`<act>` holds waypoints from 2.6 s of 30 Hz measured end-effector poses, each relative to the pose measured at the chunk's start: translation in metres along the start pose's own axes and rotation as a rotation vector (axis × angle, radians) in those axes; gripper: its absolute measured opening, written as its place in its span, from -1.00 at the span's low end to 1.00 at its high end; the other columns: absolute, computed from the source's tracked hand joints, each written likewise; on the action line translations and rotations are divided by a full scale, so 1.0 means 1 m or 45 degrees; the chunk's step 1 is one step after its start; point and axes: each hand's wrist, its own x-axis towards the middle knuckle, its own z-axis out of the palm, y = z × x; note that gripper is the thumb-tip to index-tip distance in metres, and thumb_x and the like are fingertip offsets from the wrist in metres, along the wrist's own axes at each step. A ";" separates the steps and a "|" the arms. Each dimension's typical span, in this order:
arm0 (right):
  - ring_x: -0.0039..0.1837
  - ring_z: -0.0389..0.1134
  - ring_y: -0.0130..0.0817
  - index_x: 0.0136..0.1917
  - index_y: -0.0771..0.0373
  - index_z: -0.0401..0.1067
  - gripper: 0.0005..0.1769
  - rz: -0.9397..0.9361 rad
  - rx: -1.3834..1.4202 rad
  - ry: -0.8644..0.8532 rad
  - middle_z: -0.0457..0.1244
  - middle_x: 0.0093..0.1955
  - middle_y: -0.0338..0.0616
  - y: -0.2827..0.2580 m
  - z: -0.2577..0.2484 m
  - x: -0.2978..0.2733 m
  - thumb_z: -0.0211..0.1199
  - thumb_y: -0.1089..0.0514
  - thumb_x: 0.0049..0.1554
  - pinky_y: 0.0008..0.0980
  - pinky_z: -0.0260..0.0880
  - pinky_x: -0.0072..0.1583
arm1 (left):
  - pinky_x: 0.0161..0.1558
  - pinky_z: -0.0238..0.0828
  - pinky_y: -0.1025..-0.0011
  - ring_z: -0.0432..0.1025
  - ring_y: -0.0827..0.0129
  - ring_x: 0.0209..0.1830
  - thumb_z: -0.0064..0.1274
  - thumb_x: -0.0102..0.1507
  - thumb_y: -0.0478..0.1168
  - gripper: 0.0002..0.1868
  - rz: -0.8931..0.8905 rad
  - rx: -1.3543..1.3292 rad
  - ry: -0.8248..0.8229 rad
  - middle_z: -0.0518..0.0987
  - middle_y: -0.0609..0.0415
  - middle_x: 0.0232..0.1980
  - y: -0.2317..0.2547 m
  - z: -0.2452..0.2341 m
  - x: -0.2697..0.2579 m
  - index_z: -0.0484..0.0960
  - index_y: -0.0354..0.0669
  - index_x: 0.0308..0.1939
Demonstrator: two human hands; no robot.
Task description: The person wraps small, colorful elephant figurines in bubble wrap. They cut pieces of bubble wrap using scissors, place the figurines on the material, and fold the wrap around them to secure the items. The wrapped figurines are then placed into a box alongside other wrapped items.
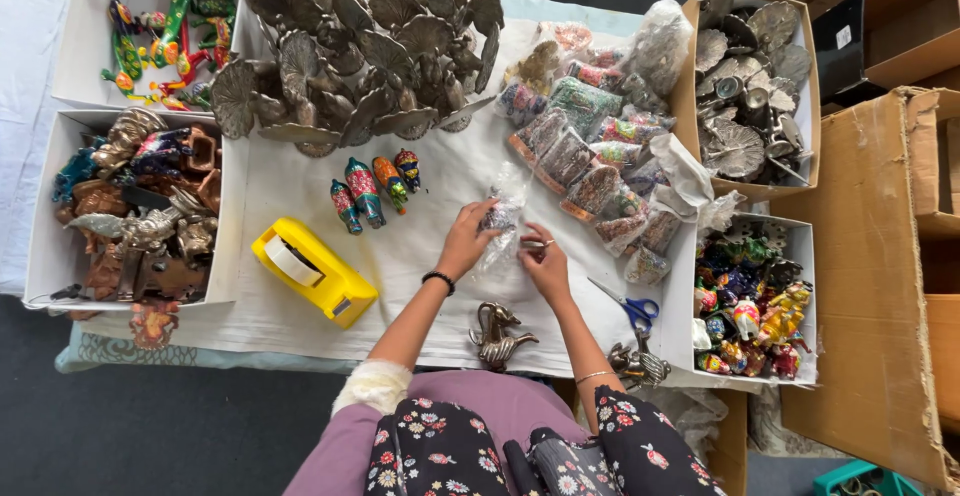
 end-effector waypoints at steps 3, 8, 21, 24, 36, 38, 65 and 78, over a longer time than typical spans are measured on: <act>0.13 0.40 -0.24 0.35 0.04 0.43 -0.30 -0.364 -0.487 0.026 0.25 0.30 -0.12 -0.025 -0.008 -0.021 0.29 0.45 -0.04 -0.31 0.47 0.10 | 0.23 0.37 0.23 0.45 0.07 0.21 -0.03 0.41 -0.37 -0.52 0.246 0.011 0.109 0.48 -0.06 0.29 -0.023 -0.009 -0.010 0.43 0.00 0.42; 0.23 0.29 -0.15 0.37 0.03 0.42 -0.31 -0.815 -0.931 0.043 0.23 0.31 -0.18 -0.036 -0.017 -0.014 0.37 0.37 -0.03 -0.17 0.34 0.29 | 0.17 0.40 0.22 0.44 0.10 0.13 0.07 0.22 -0.39 -0.57 0.539 0.710 -0.015 0.51 0.01 0.16 -0.043 -0.029 -0.032 0.55 -0.04 0.17; 0.36 0.26 -0.28 0.22 0.04 0.46 -0.68 -1.368 -1.198 -0.408 0.30 0.32 -0.34 -0.005 -0.038 0.031 0.27 0.11 0.18 -0.21 0.27 0.32 | 0.25 0.27 0.27 0.31 0.35 0.31 0.02 0.25 -0.21 -0.62 1.352 1.283 -0.362 0.45 0.20 0.24 -0.069 -0.026 -0.030 0.58 0.12 0.17; 0.39 0.28 -0.35 0.23 0.06 0.51 -0.65 -1.401 -1.353 -0.493 0.32 0.32 -0.32 -0.009 -0.043 0.035 0.22 0.20 0.15 -0.25 0.28 0.36 | 0.27 0.29 0.31 0.35 0.33 0.30 0.02 0.25 -0.24 -0.62 1.376 1.253 -0.364 0.49 0.15 0.21 -0.063 -0.028 -0.025 0.58 0.02 0.17; 0.39 0.36 -0.30 0.10 0.08 0.55 -0.62 -0.830 -0.708 -0.254 0.41 0.21 -0.32 -0.004 -0.021 0.011 0.49 0.17 -0.01 -0.24 0.27 0.31 | -0.17 0.43 0.10 0.54 -0.03 -0.19 0.05 0.32 -0.33 -0.76 0.342 0.264 -0.197 0.66 -0.08 -0.22 -0.011 -0.017 -0.021 0.44 -0.23 0.06; 0.31 0.36 -0.31 0.16 0.08 0.46 -0.55 -0.629 -0.506 -0.202 0.35 0.19 -0.29 -0.001 -0.015 0.006 0.48 0.14 0.00 -0.28 0.33 0.30 | -0.20 0.41 0.08 0.53 -0.07 -0.22 0.07 0.31 -0.32 -0.74 0.376 0.271 -0.156 0.63 -0.10 -0.24 -0.019 -0.014 -0.020 0.40 -0.24 0.05; 0.03 0.37 -0.25 -0.09 0.28 0.51 -0.81 -0.451 -0.447 0.089 0.41 0.00 -0.06 0.002 0.003 0.025 0.43 0.14 0.12 -0.29 0.32 0.10 | -0.01 0.39 0.19 0.47 0.10 -0.03 0.21 0.24 -0.19 -0.78 0.516 0.511 -0.100 0.64 -0.02 -0.15 -0.013 -0.008 0.001 0.64 -0.16 -0.08; -0.23 0.32 -0.63 -0.02 0.28 0.42 -0.80 0.071 0.104 0.220 0.38 -0.28 -0.27 0.002 0.023 0.029 0.30 0.09 0.25 -0.57 0.31 -0.15 | -0.29 0.49 0.36 0.58 0.33 -0.39 0.41 0.08 -0.04 -0.39 0.114 0.051 -0.222 0.68 -0.01 -0.35 -0.027 -0.011 0.021 0.52 -0.15 0.11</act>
